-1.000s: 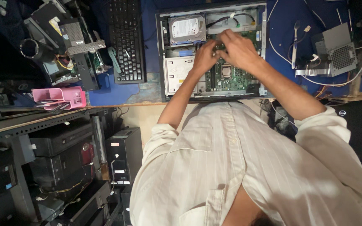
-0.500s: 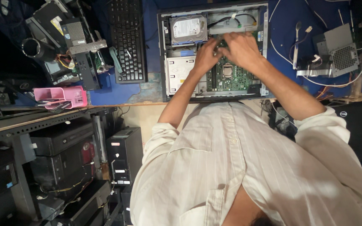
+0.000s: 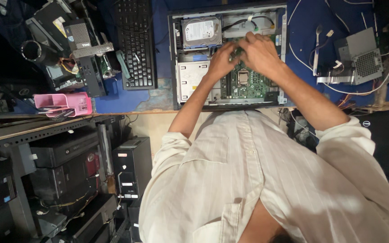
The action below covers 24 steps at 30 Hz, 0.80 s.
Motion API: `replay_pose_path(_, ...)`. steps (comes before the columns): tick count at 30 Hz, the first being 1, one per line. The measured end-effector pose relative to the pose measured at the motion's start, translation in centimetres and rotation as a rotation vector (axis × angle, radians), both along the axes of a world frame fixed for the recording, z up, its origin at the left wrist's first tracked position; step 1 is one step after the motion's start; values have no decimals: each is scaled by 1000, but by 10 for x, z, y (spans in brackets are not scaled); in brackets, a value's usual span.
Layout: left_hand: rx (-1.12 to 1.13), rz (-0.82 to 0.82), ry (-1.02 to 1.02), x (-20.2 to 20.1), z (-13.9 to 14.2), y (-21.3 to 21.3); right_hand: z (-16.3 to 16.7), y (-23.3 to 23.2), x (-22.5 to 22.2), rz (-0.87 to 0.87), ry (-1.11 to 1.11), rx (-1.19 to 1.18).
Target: The person works on an open desktop computer case on a workbench. They install a RAM module into the motherboard, use a screwdriver on the board, handle internal cables and connectors, and press components into place inside the case.
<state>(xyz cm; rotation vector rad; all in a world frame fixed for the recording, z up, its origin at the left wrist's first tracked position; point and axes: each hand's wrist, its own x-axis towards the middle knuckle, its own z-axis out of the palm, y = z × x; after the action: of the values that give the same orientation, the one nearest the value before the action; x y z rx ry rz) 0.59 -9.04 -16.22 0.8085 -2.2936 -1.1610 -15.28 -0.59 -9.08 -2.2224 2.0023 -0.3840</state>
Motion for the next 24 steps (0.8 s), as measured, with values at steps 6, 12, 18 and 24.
replay_pose_path(6,56,27,-77,-1,-1,-2,3,-4,0,-50,-62,137)
replay_pose_path(12,126,-13,5,0,-1,-5,0,-4,-3,9,18,17)
replay_pose_path(18,12,14,23,-2,-4,-7,-4,-5,-7,-66,-67,150)
replay_pose_path(24,-155,34,56,-8,-12,-10,-9,-2,-9,31,-58,-3)
